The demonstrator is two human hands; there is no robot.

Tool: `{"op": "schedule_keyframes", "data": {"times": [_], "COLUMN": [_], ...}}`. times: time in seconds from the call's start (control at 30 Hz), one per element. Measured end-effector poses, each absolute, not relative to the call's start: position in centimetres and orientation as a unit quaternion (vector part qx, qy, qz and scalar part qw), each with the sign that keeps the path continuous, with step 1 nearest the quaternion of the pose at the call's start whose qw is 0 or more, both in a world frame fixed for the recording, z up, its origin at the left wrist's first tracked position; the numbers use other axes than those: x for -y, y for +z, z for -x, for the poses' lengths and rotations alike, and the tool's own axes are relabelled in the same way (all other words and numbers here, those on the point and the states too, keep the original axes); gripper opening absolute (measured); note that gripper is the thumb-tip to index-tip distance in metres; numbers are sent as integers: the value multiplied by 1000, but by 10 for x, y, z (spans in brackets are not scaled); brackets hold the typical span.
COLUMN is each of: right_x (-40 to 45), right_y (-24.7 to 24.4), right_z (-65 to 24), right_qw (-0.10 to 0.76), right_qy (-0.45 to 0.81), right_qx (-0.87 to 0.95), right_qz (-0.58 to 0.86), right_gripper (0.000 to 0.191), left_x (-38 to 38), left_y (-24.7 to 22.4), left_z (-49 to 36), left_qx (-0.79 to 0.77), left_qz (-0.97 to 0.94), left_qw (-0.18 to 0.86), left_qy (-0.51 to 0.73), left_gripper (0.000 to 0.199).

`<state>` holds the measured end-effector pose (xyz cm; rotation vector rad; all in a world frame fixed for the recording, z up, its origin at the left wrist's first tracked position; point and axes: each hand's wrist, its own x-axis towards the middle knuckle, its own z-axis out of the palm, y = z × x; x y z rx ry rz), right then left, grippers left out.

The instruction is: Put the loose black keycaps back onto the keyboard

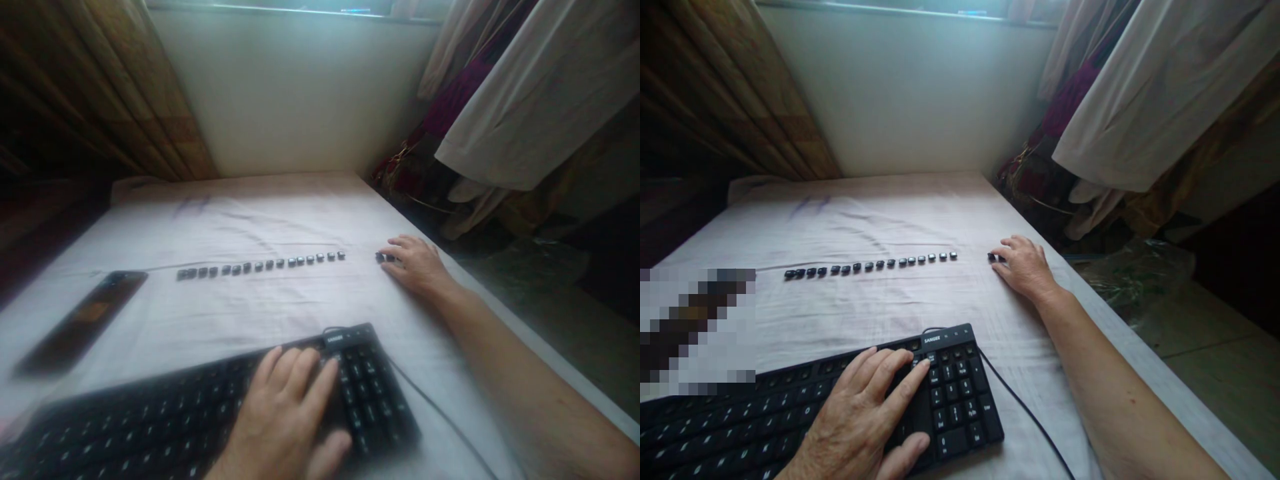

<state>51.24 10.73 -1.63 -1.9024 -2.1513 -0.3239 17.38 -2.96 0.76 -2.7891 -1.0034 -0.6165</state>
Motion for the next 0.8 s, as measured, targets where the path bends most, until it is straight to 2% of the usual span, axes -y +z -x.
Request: {"op": "schedule_keyframes", "data": {"times": [0.37, 0.8], "right_x": [-105, -102], "right_y": [-11, -11], "right_z": [-505, -498], "right_qw": [124, 136], "right_qy": [-137, -107], "right_qx": [762, 765], "right_qz": [621, 620], "right_gripper": [22, 16], "left_x": [33, 31], "left_y": [-5, -2], "left_z": [-178, -174], "left_qx": [363, 335], "left_qz": [898, 915], "left_qw": [21, 47], "left_qy": [-247, -220], "left_gripper": [55, 53]}}
